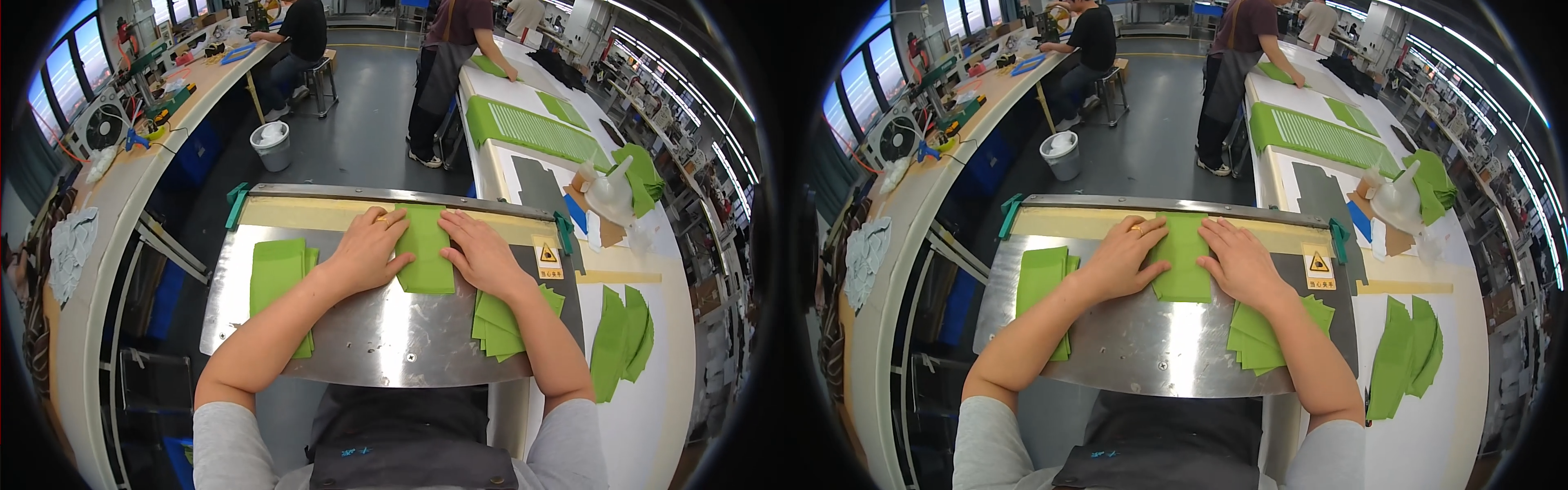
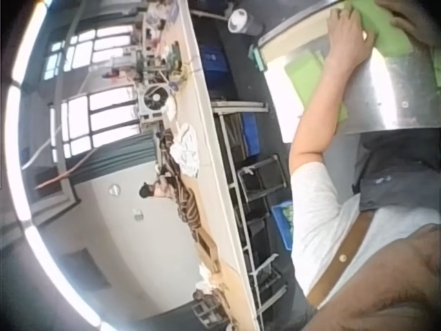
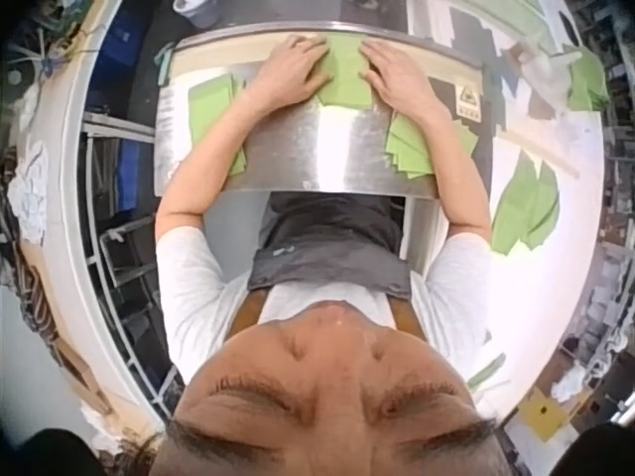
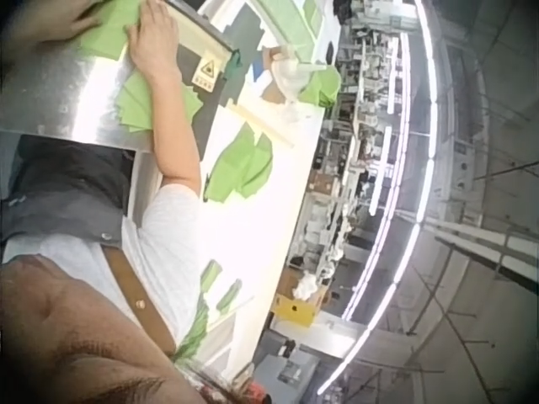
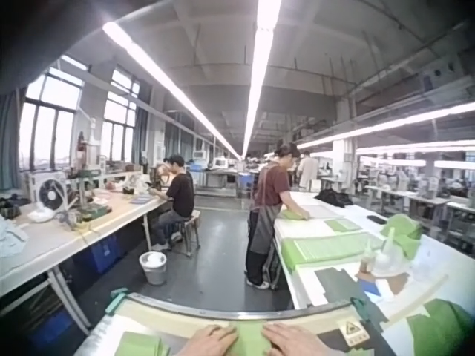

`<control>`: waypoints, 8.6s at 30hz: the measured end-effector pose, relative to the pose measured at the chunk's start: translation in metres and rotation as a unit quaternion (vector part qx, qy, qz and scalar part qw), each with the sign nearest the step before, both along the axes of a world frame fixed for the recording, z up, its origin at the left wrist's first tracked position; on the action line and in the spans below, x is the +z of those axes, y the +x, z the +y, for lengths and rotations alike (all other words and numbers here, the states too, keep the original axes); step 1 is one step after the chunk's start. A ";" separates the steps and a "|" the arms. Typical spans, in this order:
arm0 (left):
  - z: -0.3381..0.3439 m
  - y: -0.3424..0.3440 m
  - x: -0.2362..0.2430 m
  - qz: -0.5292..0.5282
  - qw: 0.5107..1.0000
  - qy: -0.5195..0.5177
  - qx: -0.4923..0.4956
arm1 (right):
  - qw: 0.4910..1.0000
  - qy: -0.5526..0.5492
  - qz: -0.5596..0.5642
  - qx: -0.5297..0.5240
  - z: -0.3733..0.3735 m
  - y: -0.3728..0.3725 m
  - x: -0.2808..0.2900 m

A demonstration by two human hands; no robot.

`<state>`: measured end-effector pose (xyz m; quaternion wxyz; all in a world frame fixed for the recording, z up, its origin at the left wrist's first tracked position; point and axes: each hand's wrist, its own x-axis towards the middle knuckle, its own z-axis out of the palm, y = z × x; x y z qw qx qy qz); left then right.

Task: The recorder is inspecting and stacking small green fabric pieces on a metal workbench in a garment workshop.

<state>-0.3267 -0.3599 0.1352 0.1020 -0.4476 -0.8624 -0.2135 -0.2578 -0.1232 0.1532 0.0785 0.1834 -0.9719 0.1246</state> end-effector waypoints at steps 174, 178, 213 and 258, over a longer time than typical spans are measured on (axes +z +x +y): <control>0.016 0.025 0.015 -0.385 0.892 0.234 0.032 | 0.966 -0.209 0.154 0.018 -0.032 0.011 0.008; 0.017 0.026 0.015 -0.354 0.910 0.214 0.030 | 0.971 -0.209 0.118 0.009 -0.032 0.013 0.012; 0.011 0.007 -0.005 0.026 0.998 -0.051 0.020 | 0.996 0.040 0.074 -0.037 0.002 -0.001 -0.008; 0.010 0.007 0.015 0.115 0.991 -0.064 0.002 | 0.992 -0.050 0.117 -0.024 -0.001 0.000 0.003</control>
